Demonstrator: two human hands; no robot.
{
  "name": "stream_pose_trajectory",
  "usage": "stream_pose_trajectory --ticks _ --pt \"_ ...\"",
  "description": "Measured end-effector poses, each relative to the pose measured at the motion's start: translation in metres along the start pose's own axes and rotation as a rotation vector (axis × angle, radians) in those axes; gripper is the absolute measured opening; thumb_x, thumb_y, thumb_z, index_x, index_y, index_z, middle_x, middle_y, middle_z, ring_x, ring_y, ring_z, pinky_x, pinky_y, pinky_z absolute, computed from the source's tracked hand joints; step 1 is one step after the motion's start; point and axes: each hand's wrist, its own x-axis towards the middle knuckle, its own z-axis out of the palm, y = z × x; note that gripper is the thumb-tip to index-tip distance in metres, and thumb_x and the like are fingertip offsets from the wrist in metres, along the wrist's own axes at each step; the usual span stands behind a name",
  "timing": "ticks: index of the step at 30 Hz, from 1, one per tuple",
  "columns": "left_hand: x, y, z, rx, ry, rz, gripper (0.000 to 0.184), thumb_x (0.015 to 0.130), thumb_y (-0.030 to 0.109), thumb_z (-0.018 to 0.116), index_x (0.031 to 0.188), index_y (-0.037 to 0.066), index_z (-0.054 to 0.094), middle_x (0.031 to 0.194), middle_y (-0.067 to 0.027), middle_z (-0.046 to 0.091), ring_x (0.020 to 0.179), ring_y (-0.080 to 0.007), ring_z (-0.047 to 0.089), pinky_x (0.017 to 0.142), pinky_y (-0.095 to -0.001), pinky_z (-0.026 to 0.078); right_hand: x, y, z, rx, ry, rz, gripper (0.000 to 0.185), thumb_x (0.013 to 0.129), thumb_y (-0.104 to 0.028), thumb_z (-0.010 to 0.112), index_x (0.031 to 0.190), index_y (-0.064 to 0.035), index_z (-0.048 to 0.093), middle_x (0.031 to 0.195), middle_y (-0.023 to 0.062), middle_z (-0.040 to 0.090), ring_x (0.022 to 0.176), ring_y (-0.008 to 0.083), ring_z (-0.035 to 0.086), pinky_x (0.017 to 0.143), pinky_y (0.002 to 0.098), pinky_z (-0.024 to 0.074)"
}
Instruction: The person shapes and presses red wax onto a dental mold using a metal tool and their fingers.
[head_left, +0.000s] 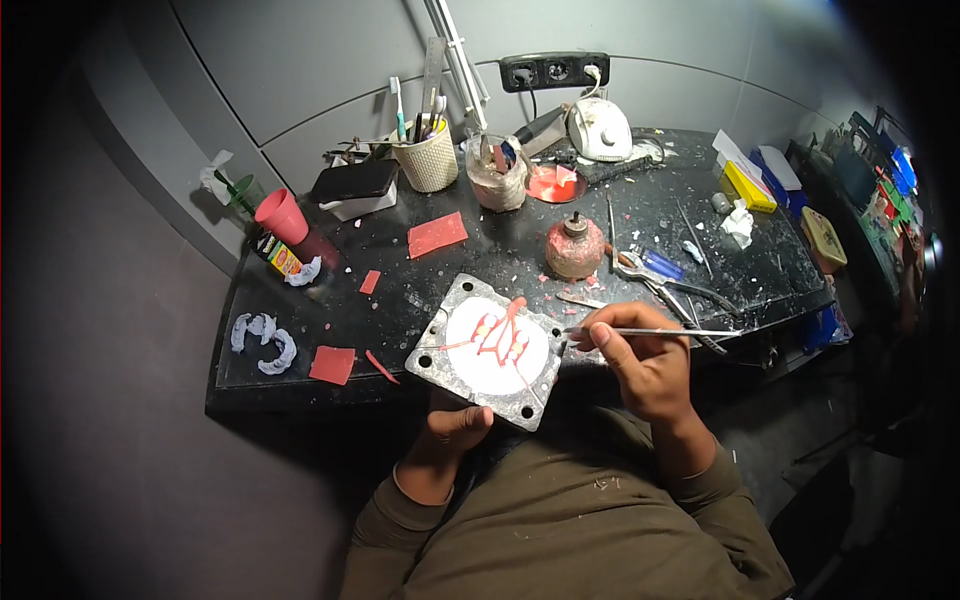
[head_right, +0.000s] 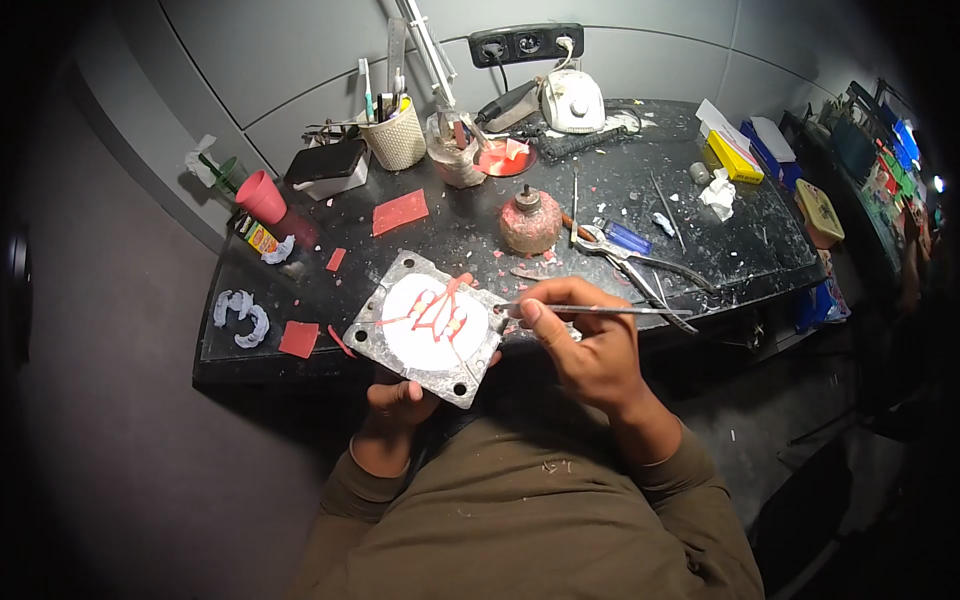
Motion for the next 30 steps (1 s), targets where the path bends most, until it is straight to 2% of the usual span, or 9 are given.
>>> stream_pose_trajectory --ticks 4,11,17,19,21,25,27,28,30 --pt "0.000 -0.002 0.003 0.015 0.031 0.018 0.132 0.063 0.027 0.096 0.166 0.000 0.017 0.170 -0.0323 0.021 0.146 -0.0478 0.046 0.110 -0.0629 0.053 0.000 -0.008 0.004 -0.256 -0.077 -0.124 0.014 0.100 -0.004 0.072 0.111 0.0057 0.073 0.102 0.0128 0.078 0.093 0.0171 0.075 0.084 0.0289 0.0580" --pt "-0.003 0.025 0.009 -0.167 -0.090 -0.128 0.132 0.055 0.020 0.091 0.164 -0.004 0.021 0.167 -0.0379 0.022 0.144 -0.0482 0.049 0.099 -0.0604 0.062 -0.001 -0.014 0.007 -0.199 -0.067 -0.254 0.016 0.095 0.002 0.075 0.110 0.0048 0.073 0.108 0.0167 0.079 0.100 0.0225 0.077 0.088 0.0348 0.0598" --pt "-0.010 0.024 0.022 -0.164 0.023 -0.176 0.135 0.047 0.019 0.092 0.162 -0.006 0.026 0.164 -0.0406 0.029 0.149 -0.0507 0.042 0.124 -0.0596 0.038 -0.004 -0.028 0.010 -0.404 -0.216 -0.519 0.024 0.086 0.005 0.080 0.108 0.0015 0.073 0.111 0.0160 0.076 0.105 0.0324 0.077 0.092 0.0384 0.0594" --pt "-0.008 0.025 0.023 -0.140 -0.041 -0.267 0.132 0.046 0.018 0.084 0.163 -0.004 0.029 0.167 -0.0271 0.036 0.153 -0.0373 0.041 0.128 -0.0502 0.034 -0.004 -0.026 0.012 -0.421 -0.229 -0.543 0.028 0.084 0.003 0.081 0.111 0.0013 0.072 0.111 0.0142 0.076 0.106 0.0325 0.076 0.093 0.0392 0.0592" --pt "-0.014 0.032 0.024 -0.121 0.007 -0.323 0.132 0.043 0.018 0.084 0.162 -0.006 0.031 0.167 -0.0256 0.037 0.151 -0.0356 0.045 0.127 -0.0477 0.036 -0.004 -0.027 0.013 -0.430 -0.224 -0.582 0.029 0.085 0.006 0.079 0.113 0.0012 0.072 0.110 0.0150 0.076 0.104 0.0319 0.076 0.091 0.0399 0.0594" --pt "-0.020 0.027 0.020 -0.095 0.031 -0.365 0.131 0.044 0.020 0.085 0.161 -0.006 0.032 0.166 -0.0270 0.038 0.145 -0.0367 0.052 0.125 -0.0468 0.039 -0.005 -0.025 0.007 -0.392 -0.150 -0.521 0.020 0.090 0.006 0.074 0.109 0.0007 0.070 0.107 0.0166 0.076 0.098 0.0316 0.076 0.089 0.0381 0.0592" --pt "-0.015 0.027 0.025 -0.142 -0.003 -0.289 0.141 0.044 0.023 0.096 0.161 -0.010 0.025 0.160 -0.0434 0.032 0.140 -0.0484 0.054 0.117 -0.0541 0.047 -0.008 -0.014 -0.006 -0.282 0.021 -0.338 0.007 0.095 0.003 0.070 0.100 0.0008 0.066 0.097 0.0173 0.074 0.088 0.0295 0.075 0.081 0.0357 0.0579" --pt "-0.014 0.026 0.023 -0.143 -0.002 -0.289 0.141 0.044 0.023 0.096 0.161 -0.010 0.025 0.160 -0.0434 0.032 0.140 -0.0484 0.054 0.117 -0.0541 0.047 -0.006 -0.029 -0.013 -0.550 0.017 -0.124 0.009 0.099 -0.004 0.069 0.096 0.0009 0.062 0.084 0.0158 0.069 0.076 0.0291 0.071 0.071 0.0357 0.0537" --pt "-0.012 0.022 0.018 -0.150 -0.055 -0.247 0.143 0.047 0.026 0.099 0.162 -0.009 0.023 0.158 -0.0480 0.029 0.141 -0.0507 0.052 0.116 -0.0553 0.048 0.005 -0.034 -0.022 -0.898 -0.080 -0.060 0.016 0.096 -0.009 0.073 0.092 0.0008 0.062 0.078 0.0165 0.066 0.072 0.0371 0.067 0.066 0.0434 0.0508"
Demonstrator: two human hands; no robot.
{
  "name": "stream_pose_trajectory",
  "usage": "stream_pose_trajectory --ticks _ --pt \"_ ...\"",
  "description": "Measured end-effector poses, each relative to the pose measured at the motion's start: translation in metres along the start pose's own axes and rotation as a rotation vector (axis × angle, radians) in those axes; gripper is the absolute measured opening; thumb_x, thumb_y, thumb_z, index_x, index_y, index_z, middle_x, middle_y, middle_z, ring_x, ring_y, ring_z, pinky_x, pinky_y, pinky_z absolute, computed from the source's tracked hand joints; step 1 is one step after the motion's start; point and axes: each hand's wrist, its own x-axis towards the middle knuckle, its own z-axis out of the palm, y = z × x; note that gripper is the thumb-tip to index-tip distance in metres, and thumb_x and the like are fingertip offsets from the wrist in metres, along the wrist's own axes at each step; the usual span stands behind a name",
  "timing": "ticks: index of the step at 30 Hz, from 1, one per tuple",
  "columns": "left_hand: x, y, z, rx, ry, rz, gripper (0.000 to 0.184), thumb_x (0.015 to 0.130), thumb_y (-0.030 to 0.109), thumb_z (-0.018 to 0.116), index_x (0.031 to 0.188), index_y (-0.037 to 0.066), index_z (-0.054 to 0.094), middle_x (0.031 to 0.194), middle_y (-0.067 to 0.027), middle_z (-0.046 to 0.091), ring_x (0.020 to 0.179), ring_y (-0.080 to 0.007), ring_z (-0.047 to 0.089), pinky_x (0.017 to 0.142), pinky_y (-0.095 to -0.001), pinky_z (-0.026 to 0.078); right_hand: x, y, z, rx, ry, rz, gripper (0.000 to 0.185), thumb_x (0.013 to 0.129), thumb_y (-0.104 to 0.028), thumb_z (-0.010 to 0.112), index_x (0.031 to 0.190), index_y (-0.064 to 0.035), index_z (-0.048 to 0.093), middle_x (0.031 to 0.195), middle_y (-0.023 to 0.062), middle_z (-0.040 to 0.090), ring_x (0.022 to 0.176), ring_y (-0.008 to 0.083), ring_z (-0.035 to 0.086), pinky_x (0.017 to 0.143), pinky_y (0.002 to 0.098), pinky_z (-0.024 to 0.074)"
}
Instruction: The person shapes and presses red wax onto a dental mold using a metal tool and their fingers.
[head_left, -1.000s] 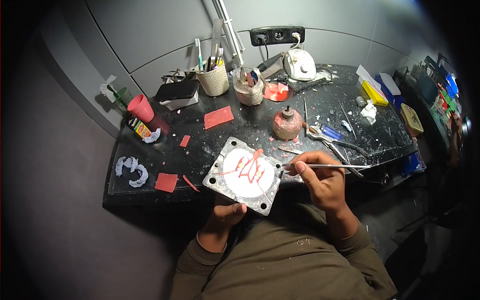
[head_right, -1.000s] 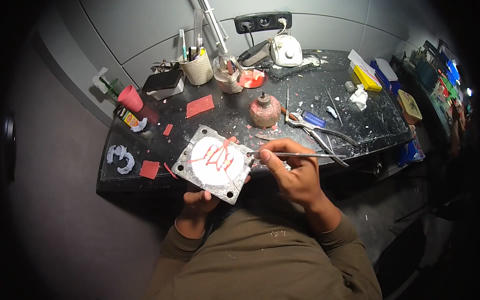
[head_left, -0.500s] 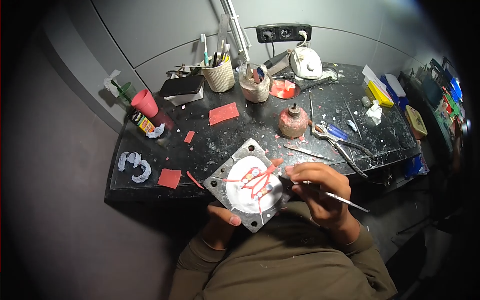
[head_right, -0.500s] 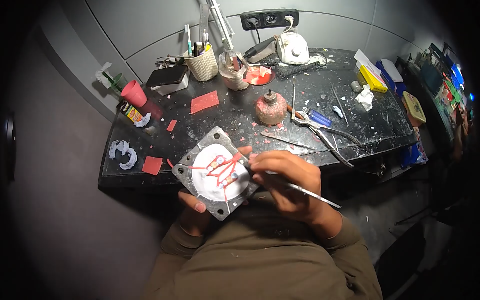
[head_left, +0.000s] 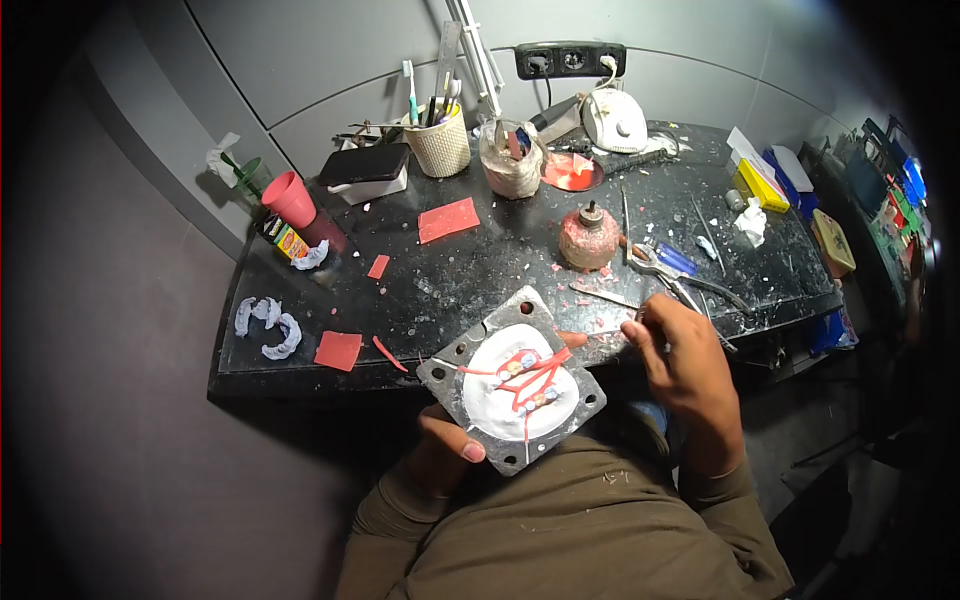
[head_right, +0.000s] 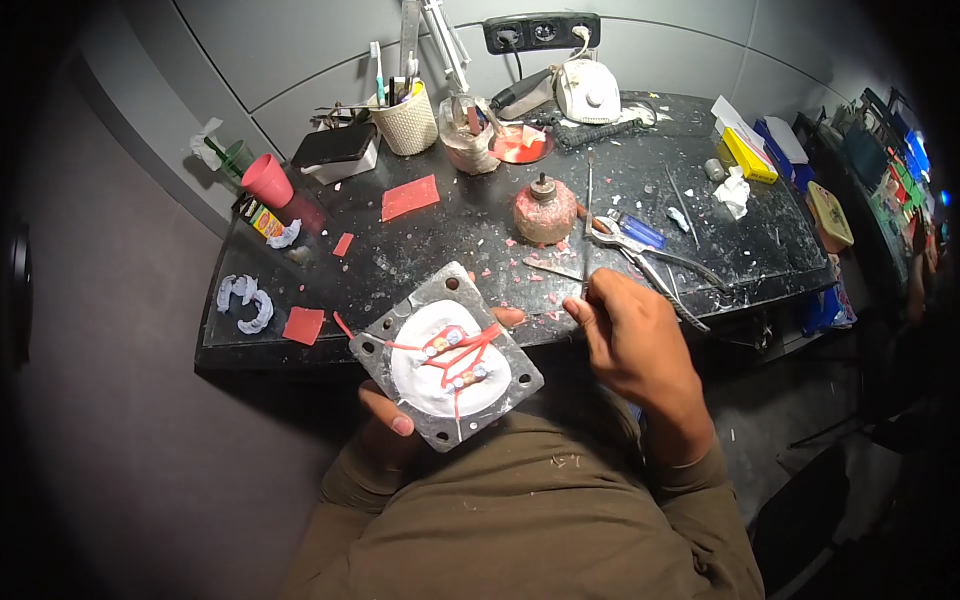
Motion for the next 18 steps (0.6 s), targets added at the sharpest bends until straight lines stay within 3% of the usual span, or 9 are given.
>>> stream_pose_trajectory --ticks 5,7,8,14,15,18 --pt "0.002 -0.001 -0.004 -0.027 -0.009 0.013 0.144 0.047 0.024 0.098 0.164 -0.007 0.020 0.159 -0.0482 0.028 0.141 -0.0513 0.052 0.117 -0.0564 0.047 0.003 0.035 -0.001 -0.250 -0.014 0.134 0.022 0.091 -0.012 0.079 0.085 -0.0001 0.062 0.084 0.0179 0.066 0.077 0.0420 0.066 0.069 0.0490 0.0503" --pt "0.001 -0.002 -0.004 -0.014 -0.014 0.015 0.144 0.047 0.024 0.097 0.164 -0.007 0.019 0.159 -0.0484 0.028 0.141 -0.0516 0.051 0.117 -0.0571 0.047 0.005 0.043 0.002 -0.367 0.112 0.080 0.024 0.089 -0.015 0.081 0.085 -0.0013 0.062 0.087 0.0168 0.064 0.081 0.0402 0.064 0.073 0.0492 0.0499" --pt "0.001 -0.002 -0.001 -0.022 -0.001 0.022 0.145 0.047 0.024 0.097 0.165 -0.005 0.017 0.159 -0.0485 0.027 0.141 -0.0519 0.051 0.117 -0.0575 0.047 0.006 0.045 0.004 -0.369 0.143 0.123 0.025 0.087 -0.016 0.083 0.086 -0.0026 0.062 0.090 0.0146 0.062 0.090 0.0378 0.063 0.080 0.0486 0.0487" --pt "0.003 0.001 -0.009 0.010 -0.078 0.042 0.146 0.050 0.024 0.097 0.168 -0.001 0.014 0.160 -0.0492 0.024 0.144 -0.0536 0.047 0.118 -0.0584 0.045 0.012 0.038 0.014 -0.472 0.350 0.041 0.021 0.086 -0.013 0.084 0.094 -0.0029 0.068 0.094 0.0118 0.063 0.098 0.0338 0.061 0.088 0.0476 0.0462" --pt "0.003 0.001 -0.010 0.013 -0.088 0.037 0.146 0.050 0.025 0.096 0.168 -0.001 0.014 0.160 -0.0495 0.023 0.144 -0.0541 0.046 0.118 -0.0586 0.044 0.011 0.040 0.014 -0.472 0.350 0.039 0.021 0.086 -0.013 0.084 0.094 -0.0029 0.068 0.094 0.0118 0.063 0.098 0.0338 0.061 0.088 0.0476 0.0462" --pt "0.003 -0.001 -0.012 -0.005 -0.096 0.041 0.146 0.051 0.026 0.096 0.167 -0.001 0.014 0.160 -0.0498 0.022 0.145 -0.0547 0.045 0.119 -0.0590 0.043 0.006 0.046 0.011 -0.256 0.062 -0.073 0.018 0.086 -0.011 0.082 0.099 -0.0058 0.071 0.095 0.0104 0.066 0.096 0.0327 0.061 0.086 0.0462 0.0458"
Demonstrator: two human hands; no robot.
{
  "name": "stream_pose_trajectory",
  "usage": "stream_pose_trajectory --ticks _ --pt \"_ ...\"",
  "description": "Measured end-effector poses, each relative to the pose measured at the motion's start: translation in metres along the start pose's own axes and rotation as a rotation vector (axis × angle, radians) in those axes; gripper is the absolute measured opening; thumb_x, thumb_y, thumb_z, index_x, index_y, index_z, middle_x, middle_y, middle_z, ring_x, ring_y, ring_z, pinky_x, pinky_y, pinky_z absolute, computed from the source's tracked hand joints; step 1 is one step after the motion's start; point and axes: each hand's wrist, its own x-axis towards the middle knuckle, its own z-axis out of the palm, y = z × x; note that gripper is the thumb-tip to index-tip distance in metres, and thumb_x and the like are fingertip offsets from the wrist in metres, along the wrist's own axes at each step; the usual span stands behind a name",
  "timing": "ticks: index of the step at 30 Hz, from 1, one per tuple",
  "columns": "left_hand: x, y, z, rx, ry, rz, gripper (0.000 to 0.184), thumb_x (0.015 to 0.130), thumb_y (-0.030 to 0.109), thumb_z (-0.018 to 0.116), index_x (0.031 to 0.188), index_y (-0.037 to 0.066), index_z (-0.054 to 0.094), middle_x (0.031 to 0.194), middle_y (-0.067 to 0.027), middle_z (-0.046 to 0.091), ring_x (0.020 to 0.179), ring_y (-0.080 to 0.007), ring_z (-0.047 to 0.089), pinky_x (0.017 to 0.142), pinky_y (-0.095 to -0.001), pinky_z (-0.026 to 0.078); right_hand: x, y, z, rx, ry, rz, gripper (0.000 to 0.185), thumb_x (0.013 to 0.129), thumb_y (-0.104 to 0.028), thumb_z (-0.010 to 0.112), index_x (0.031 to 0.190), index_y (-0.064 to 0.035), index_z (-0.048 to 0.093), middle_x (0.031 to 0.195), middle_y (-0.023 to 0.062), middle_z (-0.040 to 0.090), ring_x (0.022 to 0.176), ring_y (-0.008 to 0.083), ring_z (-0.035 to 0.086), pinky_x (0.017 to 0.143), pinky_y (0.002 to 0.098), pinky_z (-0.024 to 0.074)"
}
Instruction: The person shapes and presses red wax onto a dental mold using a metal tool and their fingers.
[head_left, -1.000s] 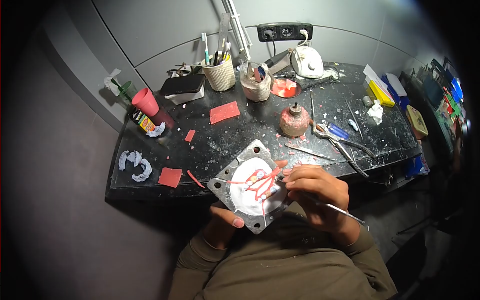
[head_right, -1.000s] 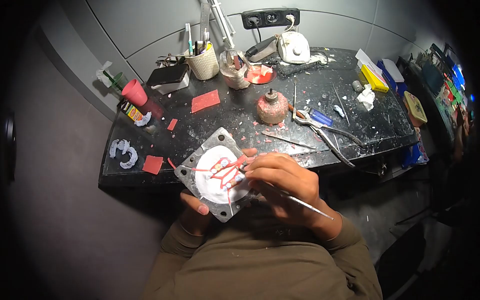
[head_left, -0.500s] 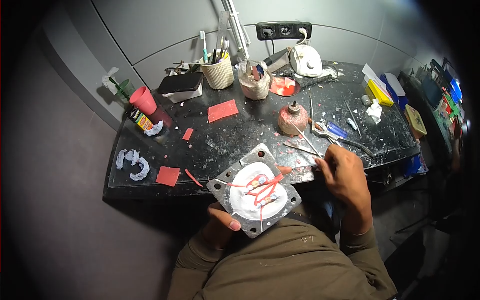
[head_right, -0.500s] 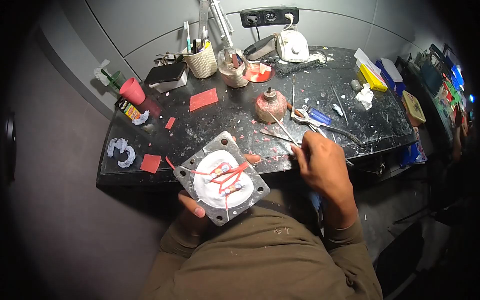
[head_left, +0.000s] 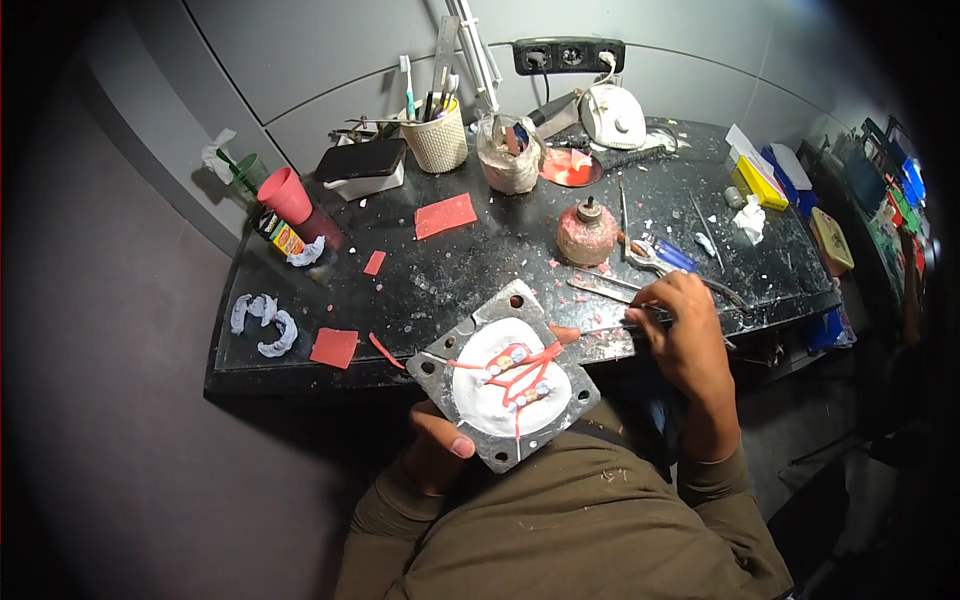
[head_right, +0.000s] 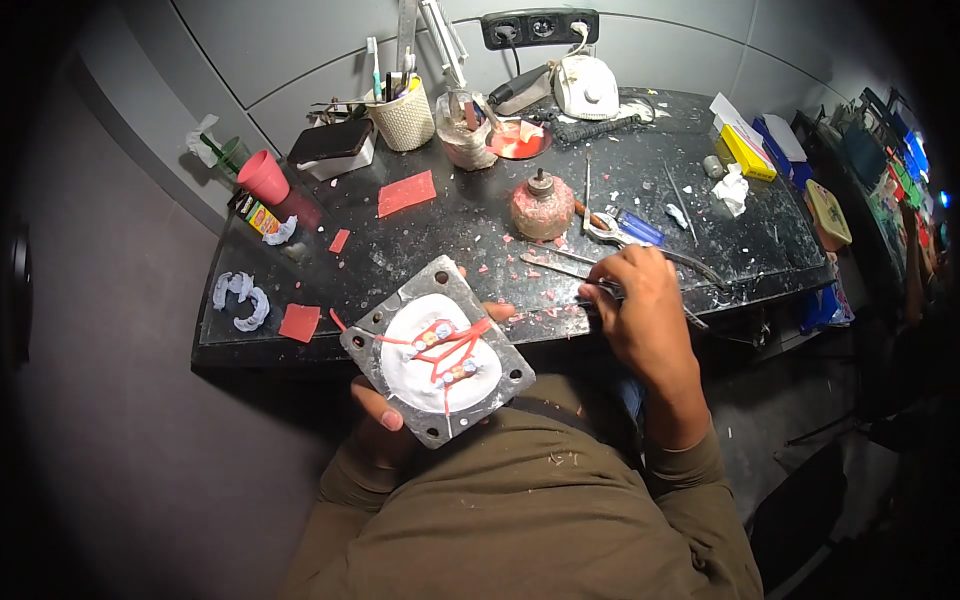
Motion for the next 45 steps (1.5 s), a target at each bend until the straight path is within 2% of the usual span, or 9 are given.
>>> stream_pose_trajectory --ticks 6,18,28,31,33,34,35,41,45 --pt "-0.002 0.000 0.001 0.010 0.024 -0.015 0.144 0.050 0.027 0.097 0.166 -0.004 0.017 0.161 -0.0494 0.021 0.144 -0.0532 0.048 0.119 -0.0578 0.043 0.001 -0.001 0.009 0.028 0.000 0.090 0.011 0.089 -0.008 0.077 0.096 -0.0057 0.069 0.094 0.0107 0.066 0.096 0.0329 0.062 0.085 0.0453 0.0451" --pt "-0.001 0.003 0.004 0.029 0.040 -0.013 0.139 0.050 0.029 0.099 0.161 -0.010 0.026 0.161 -0.0471 0.025 0.142 -0.0500 0.051 0.119 -0.0553 0.044 -0.002 0.001 0.010 -0.068 -0.010 0.019 0.006 0.093 -0.005 0.070 0.097 -0.0043 0.065 0.097 0.0142 0.057 0.096 0.0341 0.056 0.084 0.0446 0.0404" --pt "-0.001 0.002 0.018 0.153 0.121 0.039 0.136 0.050 0.039 0.103 0.159 -0.006 0.035 0.161 -0.0393 0.033 0.141 -0.0436 0.054 0.115 -0.0523 0.049 -0.004 -0.002 0.010 0.008 -0.016 0.054 0.007 0.093 -0.004 0.070 0.094 -0.0058 0.063 0.095 0.0153 0.062 0.092 0.0369 0.059 0.083 0.0460 0.0402" --pt "0.001 0.002 0.020 0.251 0.161 0.073 0.129 0.051 0.041 0.101 0.155 -0.005 0.040 0.161 -0.0355 0.036 0.138 -0.0408 0.057 0.114 -0.0504 0.051 -0.002 0.006 0.007 0.086 0.016 0.033 0.010 0.094 -0.003 0.071 0.098 -0.0040 0.062 0.091 0.0095 0.064 0.085 0.0291 0.061 0.082 0.0413 0.0440" --pt "0.001 0.003 0.020 0.323 0.174 0.083 0.126 0.051 0.041 0.099 0.153 -0.005 0.042 0.162 -0.0329 0.036 0.134 -0.0381 0.059 0.112 -0.0505 0.053 -0.001 0.012 0.005 0.664 0.108 0.187 0.009 0.099 -0.003 0.070 0.104 -0.0031 0.063 0.093 0.0027 0.064 0.083 0.0164 0.059 0.080 0.0316 0.0469" --pt "0.001 0.002 0.020 0.321 0.176 0.084 0.126 0.051 0.041 0.099 0.153 -0.005 0.042 0.162 -0.0329 0.036 0.134 -0.0381 0.059 0.112 -0.0505 0.053 0.004 0.011 -0.001 1.160 0.245 0.277 0.008 0.105 -0.006 0.068 0.109 -0.0026 0.062 0.095 -0.0010 0.061 0.085 0.0077 0.054 0.081 0.0230 0.0459" --pt "0.001 0.001 0.019 0.308 0.181 0.100 0.126 0.050 0.039 0.099 0.154 -0.005 0.042 0.162 -0.0327 0.037 0.135 -0.0377 0.059 0.112 -0.0510 0.053 0.006 0.009 -0.005 1.325 0.276 0.281 0.007 0.108 -0.009 0.063 0.110 -0.0024 0.060 0.096 0.0002 0.062 0.085 0.0083 0.055 0.080 0.0210 0.0448" --pt "0.002 0.002 0.024 0.272 0.196 0.087 0.126 0.048 0.034 0.096 0.155 -0.004 0.041 0.161 -0.0313 0.040 0.135 -0.0373 0.059 0.112 -0.0500 0.053 -0.002 -0.004 -0.005 1.685 -0.002 0.136 0.023 0.110 -0.027 0.061 0.108 -0.0049 0.056 0.101 0.0075 0.058 0.092 0.0176 0.055 0.088 0.0354 0.0468" --pt "0.003 0.002 0.021 0.271 0.189 0.109 0.127 0.048 0.030 0.095 0.155 -0.007 0.039 0.161 -0.0314 0.039 0.135 -0.0384 0.059 0.112 -0.0495 0.054 -0.012 -0.018 0.006 1.546 0.022 0.094 0.027 0.108 -0.031 0.065 0.109 -0.0059 0.054 0.089 0.0103 0.067 0.066 0.0152 0.062 0.061 0.0260 0.0508"
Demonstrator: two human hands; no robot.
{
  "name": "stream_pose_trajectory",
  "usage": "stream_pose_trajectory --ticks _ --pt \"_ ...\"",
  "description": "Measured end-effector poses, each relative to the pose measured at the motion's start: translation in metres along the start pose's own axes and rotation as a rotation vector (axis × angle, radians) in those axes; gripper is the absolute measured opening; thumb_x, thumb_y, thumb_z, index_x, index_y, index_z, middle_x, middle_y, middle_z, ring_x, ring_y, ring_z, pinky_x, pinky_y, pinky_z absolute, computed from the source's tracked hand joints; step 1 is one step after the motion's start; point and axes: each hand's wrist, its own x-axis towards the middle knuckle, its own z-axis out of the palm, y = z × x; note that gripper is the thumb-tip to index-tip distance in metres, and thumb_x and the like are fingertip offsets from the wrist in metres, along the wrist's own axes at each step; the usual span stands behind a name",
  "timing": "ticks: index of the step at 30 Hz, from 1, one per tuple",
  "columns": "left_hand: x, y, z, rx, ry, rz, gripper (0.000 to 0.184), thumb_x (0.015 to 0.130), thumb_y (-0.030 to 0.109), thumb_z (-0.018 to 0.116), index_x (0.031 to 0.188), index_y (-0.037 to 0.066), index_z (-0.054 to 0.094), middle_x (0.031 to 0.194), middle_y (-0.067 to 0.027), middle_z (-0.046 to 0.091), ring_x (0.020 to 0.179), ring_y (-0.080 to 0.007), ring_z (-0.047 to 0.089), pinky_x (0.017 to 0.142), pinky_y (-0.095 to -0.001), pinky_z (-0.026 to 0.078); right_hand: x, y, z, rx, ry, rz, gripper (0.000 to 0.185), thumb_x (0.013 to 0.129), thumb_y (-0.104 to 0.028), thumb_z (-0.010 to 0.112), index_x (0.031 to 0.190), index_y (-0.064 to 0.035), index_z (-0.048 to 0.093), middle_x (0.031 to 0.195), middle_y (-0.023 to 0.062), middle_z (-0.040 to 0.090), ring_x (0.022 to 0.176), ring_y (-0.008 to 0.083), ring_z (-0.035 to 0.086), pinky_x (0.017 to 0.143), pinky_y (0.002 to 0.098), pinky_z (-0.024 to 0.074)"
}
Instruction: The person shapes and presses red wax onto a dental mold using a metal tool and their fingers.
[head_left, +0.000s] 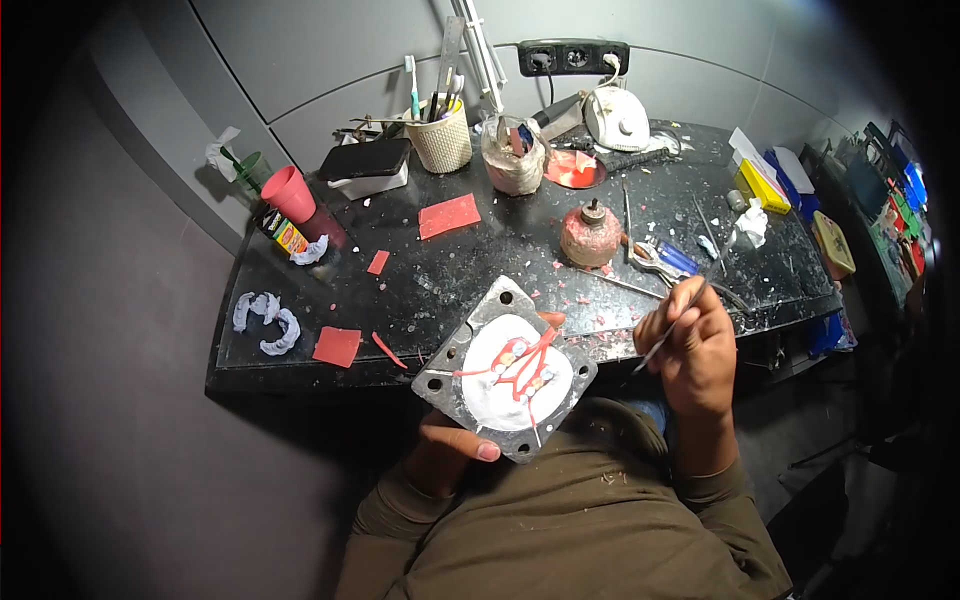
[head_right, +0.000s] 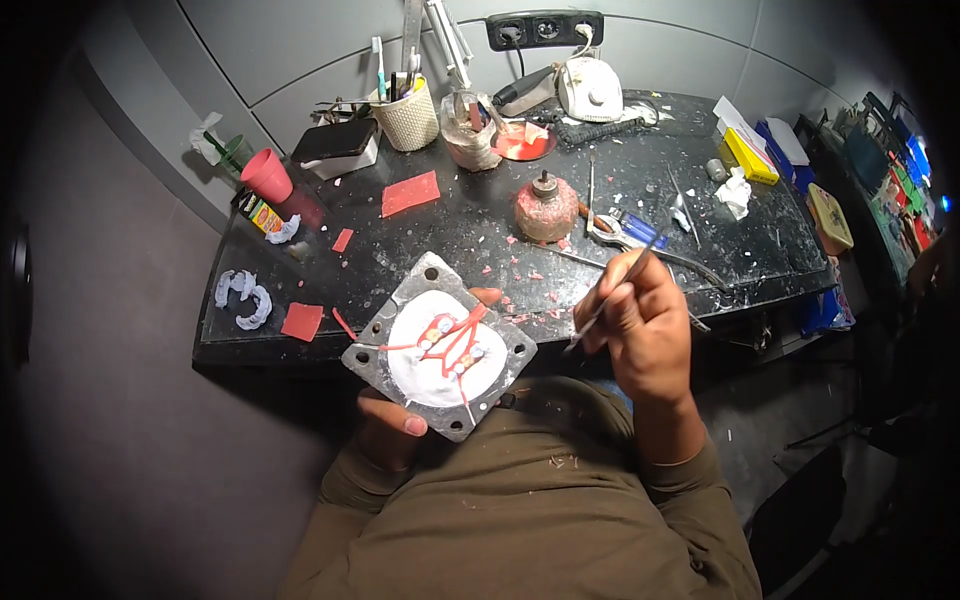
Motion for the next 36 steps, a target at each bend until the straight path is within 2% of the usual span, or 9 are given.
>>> stream_pose_trajectory --ticks 1,2,5,8,12,22,24,33,36 --pt "0.000 0.001 -0.001 -0.001 -0.001 -0.001 0.127 0.048 0.030 0.095 0.155 -0.007 0.039 0.161 -0.0314 0.039 0.135 -0.0384 0.059 0.112 -0.0495 0.054 -0.004 0.003 0.014 -0.051 0.057 -0.089 0.026 0.105 -0.023 0.070 0.110 -0.0037 0.055 0.085 0.0123 0.071 0.060 0.0163 0.067 0.056 0.0247 0.0542" --pt "0.000 0.003 -0.003 -0.021 -0.011 -0.033 0.128 0.047 0.028 0.094 0.155 -0.008 0.037 0.160 -0.0317 0.039 0.135 -0.0393 0.059 0.113 -0.0498 0.053 -0.008 -0.004 0.026 -0.010 0.041 -0.054 0.021 0.103 -0.010 0.071 0.111 0.0001 0.054 0.092 0.0157 0.072 0.074 0.0198 0.074 0.069 0.0304 0.0624" --pt "0.001 0.001 -0.002 -0.077 -0.016 -0.055 0.129 0.045 0.023 0.093 0.155 -0.011 0.035 0.160 -0.0320 0.039 0.133 -0.0406 0.060 0.114 -0.0499 0.052 -0.018 -0.005 0.048 -0.160 -0.071 -0.123 0.019 0.100 0.007 0.065 0.114 0.0044 0.053 0.103 0.0219 0.074 0.093 0.0258 0.077 0.085 0.0379 0.0640" --pt "0.001 -0.001 -0.004 -0.120 -0.012 -0.054 0.131 0.044 0.021 0.093 0.156 -0.012 0.032 0.160 -0.0321 0.038 0.131 -0.0408 0.061 0.114 -0.0492 0.052 -0.019 -0.019 0.061 -0.671 -0.211 -0.274 0.024 0.096 0.007 0.070 0.119 0.0051 0.064 0.108 0.0205 0.077 0.098 0.0244 0.078 0.086 0.0365 0.0625" --pt "-0.003 0.003 -0.005 -0.143 -0.038 -0.095 0.130 0.047 0.023 0.091 0.158 -0.009 0.033 0.161 -0.0285 0.041 0.144 -0.0364 0.050 0.121 -0.0469 0.043 -0.010 -0.006 0.072 -0.800 -0.288 -0.532 0.027 0.083 0.005 0.081 0.109 0.0025 0.074 0.107 0.0182 0.077 0.098 0.0314 0.077 0.088 0.0413 0.0622" --pt "-0.002 0.004 -0.002 -0.103 -0.095 -0.083 0.132 0.051 0.024 0.092 0.161 -0.008 0.028 0.165 -0.0261 0.038 0.150 -0.0345 0.044 0.122 -0.0459 0.042 -0.010 0.001 0.078 -0.857 -0.297 -0.566 0.022 0.085 0.001 0.083 0.105 0.0018 0.074 0.104 0.0159 0.076 0.102 0.0298 0.077 0.092 0.0429 0.0614" --pt "-0.002 0.008 0.006 -0.064 0.014 -0.092 0.126 0.044 0.027 0.092 0.153 -0.010 0.040 0.158 -0.0349 0.040 0.141 -0.0432 0.052 0.120 -0.0507 0.043 -0.010 0.002 0.079 -0.856 -0.301 -0.563 0.021 0.086 0.000 0.082 0.105 0.0009 0.074 0.103 0.0149 0.076 0.102 0.0294 0.077 0.092 0.0430 0.0612" --pt "-0.002 0.005 0.006 -0.077 0.023 -0.084 0.127 0.043 0.029 0.092 0.152 -0.012 0.039 0.156 -0.0360 0.041 0.141 -0.0440 0.051 0.119 -0.0507 0.042 -0.008 -0.001 0.076 -0.902 -0.362 -0.573 0.019 0.091 -0.004 0.080 0.108 0.0010 0.073 0.108 0.0152 0.079 0.105 0.0301 0.078 0.097 0.0467 0.0614" --pt "-0.001 0.003 -0.007 -0.111 -0.111 -0.099 0.132 0.051 0.019 0.090 0.163 -0.007 0.025 0.165 -0.0290 0.035 0.152 -0.0364 0.041 0.126 -0.0481 0.037 -0.008 0.000 0.076 -0.886 -0.347 -0.574 0.019 0.089 -0.003 0.081 0.106 0.0017 0.074 0.103 0.0149 0.076 0.104 0.0307 0.077 0.091 0.0441 0.0619"
